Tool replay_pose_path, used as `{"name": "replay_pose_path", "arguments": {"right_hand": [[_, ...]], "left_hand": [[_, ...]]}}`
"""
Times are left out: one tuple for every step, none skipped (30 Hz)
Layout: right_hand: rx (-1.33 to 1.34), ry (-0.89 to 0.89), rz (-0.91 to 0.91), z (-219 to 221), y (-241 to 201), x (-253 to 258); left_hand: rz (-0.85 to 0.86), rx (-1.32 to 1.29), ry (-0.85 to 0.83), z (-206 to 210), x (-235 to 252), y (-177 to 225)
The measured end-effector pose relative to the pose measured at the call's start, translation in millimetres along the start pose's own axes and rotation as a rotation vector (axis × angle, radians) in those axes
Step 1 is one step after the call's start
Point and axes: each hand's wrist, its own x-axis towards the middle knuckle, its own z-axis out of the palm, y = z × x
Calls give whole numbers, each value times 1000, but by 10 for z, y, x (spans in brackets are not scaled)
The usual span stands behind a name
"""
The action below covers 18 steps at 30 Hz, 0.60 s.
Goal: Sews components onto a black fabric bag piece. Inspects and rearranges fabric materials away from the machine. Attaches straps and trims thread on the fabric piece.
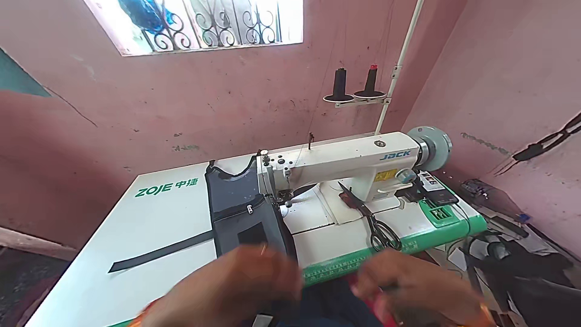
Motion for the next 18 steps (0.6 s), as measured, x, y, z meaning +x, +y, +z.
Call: {"name": "replay_pose_path", "arguments": {"right_hand": [[-76, 101, 149, 40, 136, 189], [-171, 185, 329, 54, 260, 405], [-294, 267, 518, 46, 378, 627], [-448, 342, 689, 26, 496, 823], [-606, 417, 818, -1, 630, 960], [-722, 491, 899, -39, 765, 1035], [-788, 544, 950, -91, 873, 1071], [-813, 554, 1004, -143, 952, 1088], [-827, 538, 1044, -180, 1030, 1085], [-852, 549, 1026, -192, 1131, 1056], [-896, 611, 941, -186, 1238, 1008], [-958, 707, 808, -169, 1327, 964], [-1018, 813, 625, -131, 1391, 946], [-1076, 887, 433, -81, 1422, 961], [-1098, 909, 266, -14, 1405, 1022], [-1069, 886, 140, 75, 1360, 1119], [-1003, 841, 39, 190, 1323, 1235], [-912, 772, -30, 306, 1290, 1367]], "left_hand": [[-10, 219, -32, 155, 31, -496], [-29, 372, -110, 310, 34, -889], [-39, 455, -183, 442, 18, -1185], [-17, 525, -210, 529, -12, -1386], [45, 583, -175, 567, -60, -1522], [124, 620, -92, 562, -134, -1623], [183, 633, 8, 531, -228, -1692], [201, 625, 99, 504, -345, -1737], [178, 608, 192, 507, -481, -1773], [130, 575, 291, 535, -618, -1804], [77, 527, 406, 565, -715, -1817], [38, 487, 522, 586, -750, -1811], [5, 468, 606, 603, -748, -1785], [-22, 477, 637, 636, -723, -1744], [-36, 494, 632, 683, -682, -1701], [-38, 511, 611, 734, -639, -1666], [-40, 526, 590, 778, -618, -1638], [-43, 530, 576, 790, -615, -1629]]}}
